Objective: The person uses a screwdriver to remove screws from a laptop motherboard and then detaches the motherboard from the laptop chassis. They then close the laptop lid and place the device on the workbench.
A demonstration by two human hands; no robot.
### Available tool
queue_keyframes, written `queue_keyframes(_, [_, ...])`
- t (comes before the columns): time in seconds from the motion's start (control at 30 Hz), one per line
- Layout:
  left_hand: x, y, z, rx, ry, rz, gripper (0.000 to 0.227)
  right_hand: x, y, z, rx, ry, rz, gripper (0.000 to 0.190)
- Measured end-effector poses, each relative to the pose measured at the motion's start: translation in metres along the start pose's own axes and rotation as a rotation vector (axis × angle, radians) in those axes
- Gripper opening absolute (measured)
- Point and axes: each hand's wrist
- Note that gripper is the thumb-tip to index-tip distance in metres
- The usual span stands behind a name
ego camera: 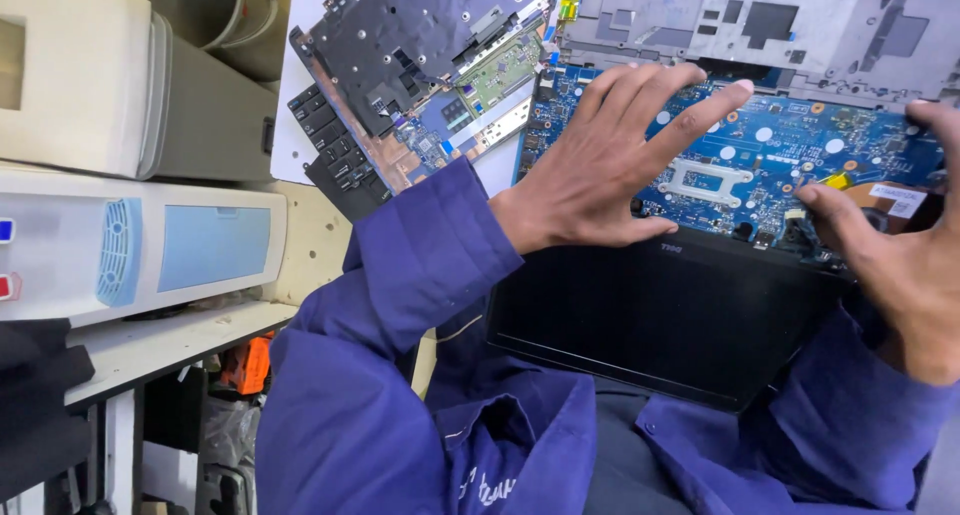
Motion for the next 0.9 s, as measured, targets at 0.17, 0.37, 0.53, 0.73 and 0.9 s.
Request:
queue_keyframes(0.17, [0.000,-0.007,-0.014,0.181,0.092,-0.022,0.139,-0.009,-0.007,0.002,0.109,0.005,0.074,0.081])
queue_keyframes(0.37, [-0.002,-0.008,-0.010,0.244,0.119,-0.035,0.131,-0.031,-0.016,-0.022,0.455,0.174,0.315,0.076])
queue_keyframes(0.53, [0.001,-0.010,0.004,0.297,0.135,-0.003,0.126,-0.050,-0.037,-0.032,0.355,0.130,0.323,0.031])
queue_keyframes(0.73, [0.008,-0.065,0.008,0.584,0.626,0.449,0.081,-0.053,-0.028,-0.039,0.211,0.121,0.279,0.019])
queue_keyframes(0.9, [0.008,-0.086,-0.003,1.038,0.702,0.408,0.068,-0.049,-0.027,-0.036,0.225,0.151,0.282,0.015])
Point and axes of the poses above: each hand's wrist, its own x-axis away from the middle knuckle, its own z-axis out of the back of the hand, y = z × x, and after that the axes turned 13 degrees about x, right-handed
